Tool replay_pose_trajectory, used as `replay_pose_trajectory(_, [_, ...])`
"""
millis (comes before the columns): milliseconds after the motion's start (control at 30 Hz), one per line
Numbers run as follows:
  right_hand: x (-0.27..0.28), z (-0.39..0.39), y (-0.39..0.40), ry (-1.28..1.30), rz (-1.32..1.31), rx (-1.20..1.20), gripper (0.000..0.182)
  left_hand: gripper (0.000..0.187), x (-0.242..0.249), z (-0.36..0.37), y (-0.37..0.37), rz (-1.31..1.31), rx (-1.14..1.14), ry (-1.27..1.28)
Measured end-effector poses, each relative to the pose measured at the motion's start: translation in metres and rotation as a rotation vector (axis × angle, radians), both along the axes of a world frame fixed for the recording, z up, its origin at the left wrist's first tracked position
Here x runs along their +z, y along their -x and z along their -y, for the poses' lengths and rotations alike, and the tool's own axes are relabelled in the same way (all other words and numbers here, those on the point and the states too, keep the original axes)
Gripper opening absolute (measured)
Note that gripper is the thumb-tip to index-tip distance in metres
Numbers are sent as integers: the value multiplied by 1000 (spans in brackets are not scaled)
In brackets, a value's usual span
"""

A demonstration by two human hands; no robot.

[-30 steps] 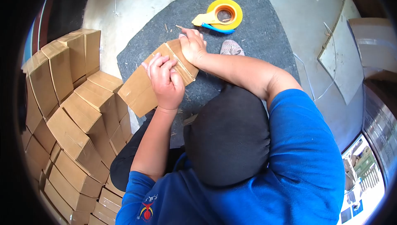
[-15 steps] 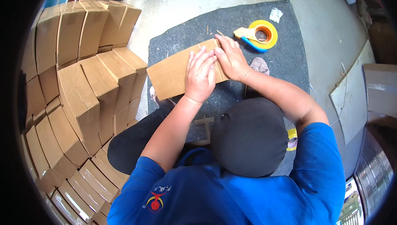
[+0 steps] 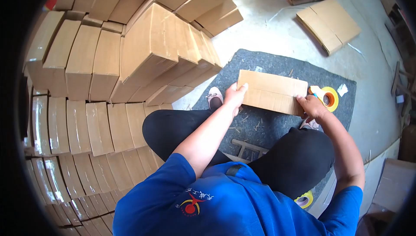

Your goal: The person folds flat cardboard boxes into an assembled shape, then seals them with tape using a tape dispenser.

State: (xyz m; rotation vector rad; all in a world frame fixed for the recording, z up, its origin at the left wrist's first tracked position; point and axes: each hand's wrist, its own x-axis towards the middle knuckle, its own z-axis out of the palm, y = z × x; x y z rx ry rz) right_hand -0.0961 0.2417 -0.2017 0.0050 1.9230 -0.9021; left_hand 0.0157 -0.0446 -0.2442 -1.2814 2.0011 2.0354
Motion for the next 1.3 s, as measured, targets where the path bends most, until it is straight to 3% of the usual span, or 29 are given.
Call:
replay_pose_trajectory(100, [48, 9, 4, -144, -68, 146, 44, 37, 32, -6, 9, 93, -64, 176])
replay_pose_trajectory(167, [90, 7, 9, -89, -175, 119, 37, 47, 64, -7, 13, -101, -38, 268])
replay_pose_trajectory(267, [165, 5, 7, 73, -528, -73, 39, 65, 168, -9, 0, -423, -133, 373])
replay_pose_trajectory(367, [233, 21, 5, 202, -797, -116, 55, 82, 249, -7, -32, -827, -154, 602])
replay_pose_trajectory(467, [271, 80, 7, 573, -875, -154, 61, 90, 284, 13, -65, -1113, -118, 798])
replay_pose_trajectory(533, [284, 136, 17, 831, -847, -80, 61, 96, 297, 25, -85, -1207, -91, 723])
replay_pose_trajectory(567, [282, 169, 26, 943, -767, -103, 59, 97, 298, 32, -92, -1207, -32, 777])
replay_pose_trajectory(633, [284, 242, 29, 1140, -633, -97, 62, 99, 293, 53, -103, -1032, 96, 1158])
replay_pose_trajectory(667, [284, 278, 28, 1121, -617, -61, 62, 99, 285, 65, -104, -934, 140, 1251])
replay_pose_trajectory(733, [278, 336, 18, 843, -628, 6, 62, 98, 263, 91, -108, -673, 202, 1385])
replay_pose_trajectory(800, [273, 374, -1, 650, -564, 165, 59, 95, 252, 111, -116, -367, 88, 1395])
replay_pose_trajectory(833, [266, 390, -14, 680, -524, 140, 58, 93, 246, 121, -119, -285, -6, 1330])
replay_pose_trajectory(933, [272, 400, -57, 825, -395, 42, 52, 89, 226, 142, -121, -304, -116, 1230])
replay_pose_trajectory(1133, [233, 412, -60, 989, -708, 2, 57, 86, 235, 165, -103, -227, -205, 1284])
replay_pose_trajectory(1233, [231, 425, -55, 826, -936, 73, 60, 89, 237, 177, -92, -136, -249, 1305])
replay_pose_trajectory(1300, [225, 427, -49, 647, -892, 153, 58, 89, 243, 184, -90, -68, -275, 1282])
